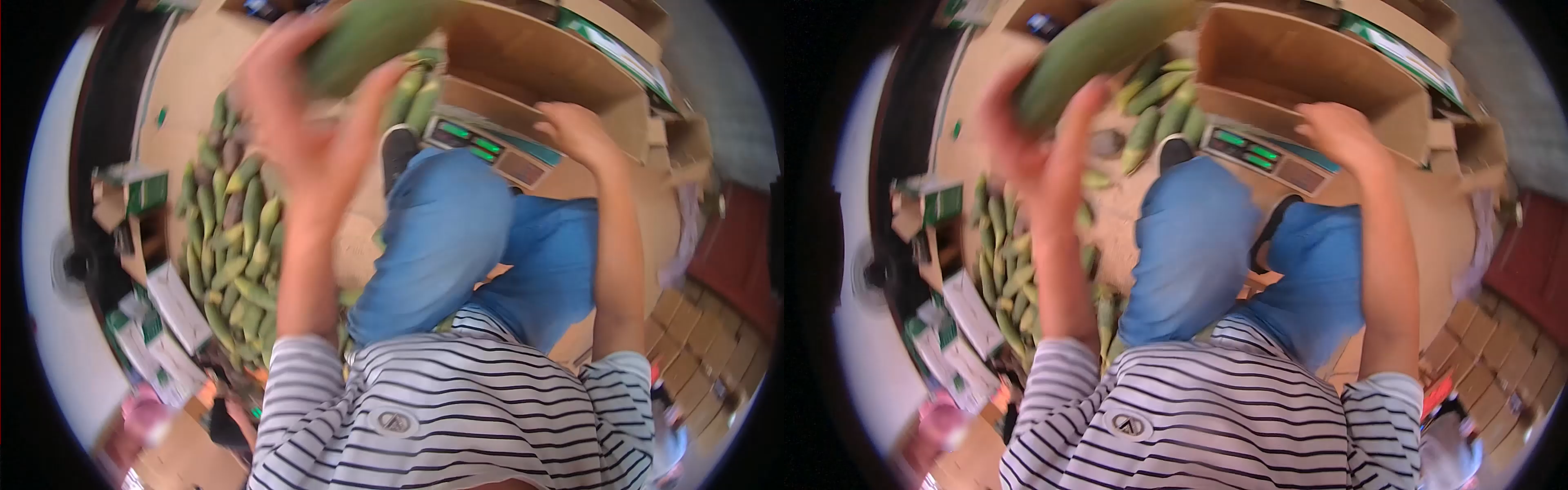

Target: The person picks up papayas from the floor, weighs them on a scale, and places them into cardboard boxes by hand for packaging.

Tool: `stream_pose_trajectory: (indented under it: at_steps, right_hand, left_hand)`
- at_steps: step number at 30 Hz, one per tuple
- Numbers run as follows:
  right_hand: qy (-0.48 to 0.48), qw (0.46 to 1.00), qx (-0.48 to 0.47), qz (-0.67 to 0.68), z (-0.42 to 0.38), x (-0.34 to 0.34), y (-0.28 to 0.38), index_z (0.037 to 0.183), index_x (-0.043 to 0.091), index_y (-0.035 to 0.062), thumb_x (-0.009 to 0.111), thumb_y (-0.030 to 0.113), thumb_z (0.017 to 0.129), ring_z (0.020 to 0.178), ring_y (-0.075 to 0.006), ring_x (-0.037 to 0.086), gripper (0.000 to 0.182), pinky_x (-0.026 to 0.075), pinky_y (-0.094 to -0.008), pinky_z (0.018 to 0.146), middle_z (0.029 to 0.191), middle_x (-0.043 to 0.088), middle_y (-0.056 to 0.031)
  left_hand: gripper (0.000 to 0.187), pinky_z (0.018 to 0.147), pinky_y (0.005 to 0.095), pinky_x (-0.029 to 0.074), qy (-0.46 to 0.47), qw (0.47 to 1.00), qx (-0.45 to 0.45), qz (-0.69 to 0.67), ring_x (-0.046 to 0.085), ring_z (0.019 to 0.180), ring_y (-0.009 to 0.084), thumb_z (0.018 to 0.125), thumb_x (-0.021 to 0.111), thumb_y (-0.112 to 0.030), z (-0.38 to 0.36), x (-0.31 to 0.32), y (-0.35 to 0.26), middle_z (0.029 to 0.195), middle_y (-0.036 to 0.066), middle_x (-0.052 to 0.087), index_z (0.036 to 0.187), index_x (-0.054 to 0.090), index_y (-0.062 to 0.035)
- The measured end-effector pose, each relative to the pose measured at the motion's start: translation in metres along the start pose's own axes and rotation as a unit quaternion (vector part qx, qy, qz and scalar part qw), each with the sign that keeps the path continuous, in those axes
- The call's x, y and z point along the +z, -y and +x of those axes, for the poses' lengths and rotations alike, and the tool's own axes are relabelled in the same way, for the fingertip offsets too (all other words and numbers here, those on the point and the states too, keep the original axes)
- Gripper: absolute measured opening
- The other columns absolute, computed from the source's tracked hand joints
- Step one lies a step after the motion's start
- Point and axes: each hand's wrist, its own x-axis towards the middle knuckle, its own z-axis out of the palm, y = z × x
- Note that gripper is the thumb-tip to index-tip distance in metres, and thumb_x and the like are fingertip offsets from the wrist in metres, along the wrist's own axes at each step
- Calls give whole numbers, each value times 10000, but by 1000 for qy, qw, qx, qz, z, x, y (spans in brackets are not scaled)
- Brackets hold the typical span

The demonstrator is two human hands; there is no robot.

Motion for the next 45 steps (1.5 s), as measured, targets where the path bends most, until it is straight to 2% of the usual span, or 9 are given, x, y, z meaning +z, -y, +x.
stream_pose_trajectory:
  at_steps: [4,6,15,20,21,25,32,37,45]
  right_hand:
    - [30,999,11,-38,6,0,3,1123,583,27,575,205,847,1011,-350,564,328,455,-424,851,1048,618,-190]
    - [27,999,19,-29,7,-2,10,1086,585,7,577,187,844,951,-371,573,301,451,-436,812,980,616,-211]
    - [56,998,9,-11,4,-5,12,1104,555,-18,578,190,863,929,-385,562,320,444,-399,774,984,604,-224]
    - [63,997,24,34,7,-5,13,1110,561,-11,565,193,874,932,-369,570,312,441,-387,796,997,607,-217]
    - [73,996,29,44,8,-5,13,1104,569,-5,561,205,873,948,-373,566,313,439,-404,801,999,610,-214]
    - [55,997,34,37,8,-1,8,1118,568,-15,560,221,873,988,-376,561,340,436,-415,826,1035,608,-215]
    - [61,997,37,4,12,-7,13,1127,572,-14,569,251,869,1018,-359,559,369,435,-401,860,1092,599,-204]
    - [4,999,-9,-34,7,1,1,1109,586,22,571,270,857,1010,-347,559,353,449,-413,841,1061,608,-188]
    - [22,999,27,14,3,-5,6,1014,599,35,581,230,839,941,-355,573,262,453,-445,805,936,629,-178]
  left_hand:
    - [445,835,399,440,15,995,56,-85,517,1004,343,765,700,-200,19,84,-12,1055,199,518,1108,512,13]
    - [363,801,426,448,90,988,-26,-122,499,965,376,676,732,-184,-2,115,-5,990,189,506,956,560,-30]
    - [256,800,386,448,156,962,-221,39,553,926,321,798,634,-151,-125,13,87,956,162,563,1005,563,-19]
    - [366,799,417,466,476,738,-302,370,555,947,345,707,711,-245,-291,-118,177,993,161,558,1001,578,-73]
    - [402,801,424,471,565,592,-362,447,550,978,312,690,726,-247,-313,-144,197,1010,132,556,1029,578,-89]
    - [394,930,487,378,637,416,-401,510,474,1158,286,786,623,-153,-366,-254,202,1199,83,528,1174,562,-120]
    - [562,899,443,413,713,374,-299,513,491,1099,276,609,795,-232,-381,-273,193,1165,83,516,1123,592,-131]
    - [577,758,402,509,706,508,-319,376,607,900,305,490,829,-340,-320,-229,183,1007,135,593,966,633,-79]
    - [506,664,423,482,468,795,-167,347,603,787,355,632,766,-360,-96,-117,57,858,187,590,930,559,-8]
